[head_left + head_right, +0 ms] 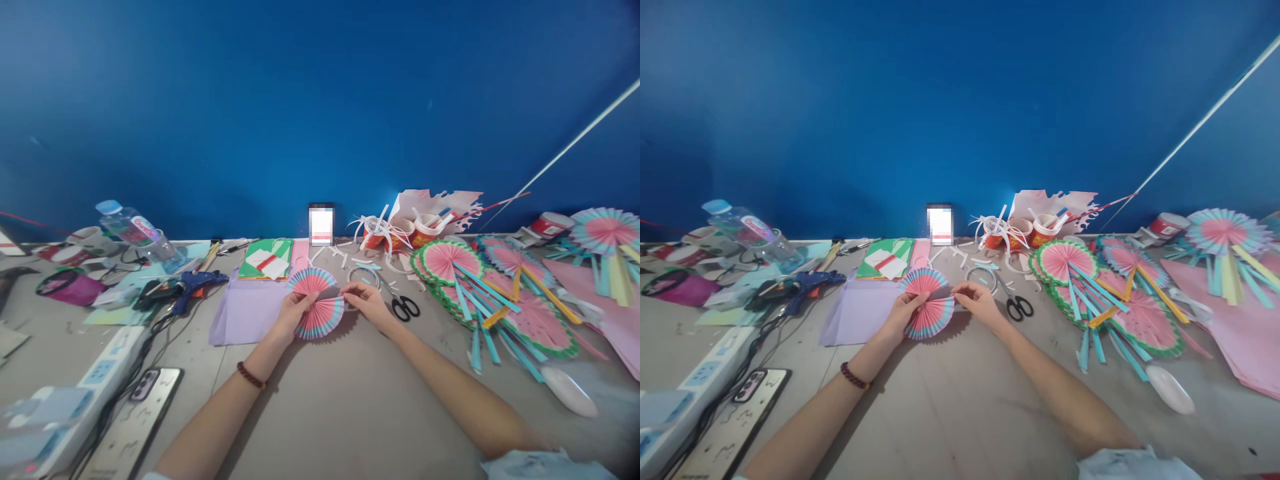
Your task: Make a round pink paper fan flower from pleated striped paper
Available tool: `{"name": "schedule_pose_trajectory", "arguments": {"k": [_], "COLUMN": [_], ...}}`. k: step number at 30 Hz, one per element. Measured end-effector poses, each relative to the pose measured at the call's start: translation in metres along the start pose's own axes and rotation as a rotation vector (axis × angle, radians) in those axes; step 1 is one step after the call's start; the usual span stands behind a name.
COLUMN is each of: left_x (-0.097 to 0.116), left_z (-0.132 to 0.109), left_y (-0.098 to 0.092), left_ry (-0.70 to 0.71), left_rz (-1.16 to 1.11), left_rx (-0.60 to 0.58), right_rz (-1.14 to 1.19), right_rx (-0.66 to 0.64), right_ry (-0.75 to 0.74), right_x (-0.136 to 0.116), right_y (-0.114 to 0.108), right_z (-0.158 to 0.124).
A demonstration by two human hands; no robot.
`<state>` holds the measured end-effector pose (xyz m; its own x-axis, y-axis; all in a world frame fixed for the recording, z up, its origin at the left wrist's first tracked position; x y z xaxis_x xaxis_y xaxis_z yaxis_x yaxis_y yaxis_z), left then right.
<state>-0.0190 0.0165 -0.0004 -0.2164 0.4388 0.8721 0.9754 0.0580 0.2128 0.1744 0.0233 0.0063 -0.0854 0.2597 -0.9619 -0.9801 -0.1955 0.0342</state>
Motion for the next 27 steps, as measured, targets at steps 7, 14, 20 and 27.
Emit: {"name": "schedule_pose_trajectory", "arguments": {"k": [7, 14, 20, 27], "left_x": [-0.001, 0.001, 0.003, 0.005], "left_z": [0.001, 0.001, -0.002, -0.003], "left_y": [-0.002, 0.0, 0.002, 0.002], "left_ry": [-0.008, -0.009, -0.023, -0.008], "left_rz": [0.006, -0.05, -0.086, -0.087], "left_rx": [-0.002, 0.003, 0.034, 0.065], "right_rz": [0.028, -0.128, -0.34, -0.382], "right_rx": [-0.046, -0.05, -0.083, -0.122], "right_ry": [0.007, -0.106, -0.264, -0.315], "right_x": [-0.001, -0.008, -0.023, -0.024], "right_y": [0.0, 0.002, 0.008, 0.012], "right_z": [0.0, 0.0, -0.004, -0.005]}}
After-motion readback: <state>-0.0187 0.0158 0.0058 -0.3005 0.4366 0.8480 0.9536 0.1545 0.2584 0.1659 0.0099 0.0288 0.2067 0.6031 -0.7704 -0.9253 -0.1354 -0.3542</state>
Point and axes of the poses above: each hand's wrist, its own z-axis towards the middle knuckle, its own y-axis out of the palm, x = y × z, the point moved 3 cm from there along z, towards the middle knuckle, and after that the axes turned 9 degrees about -y, right-handed, at the moved point
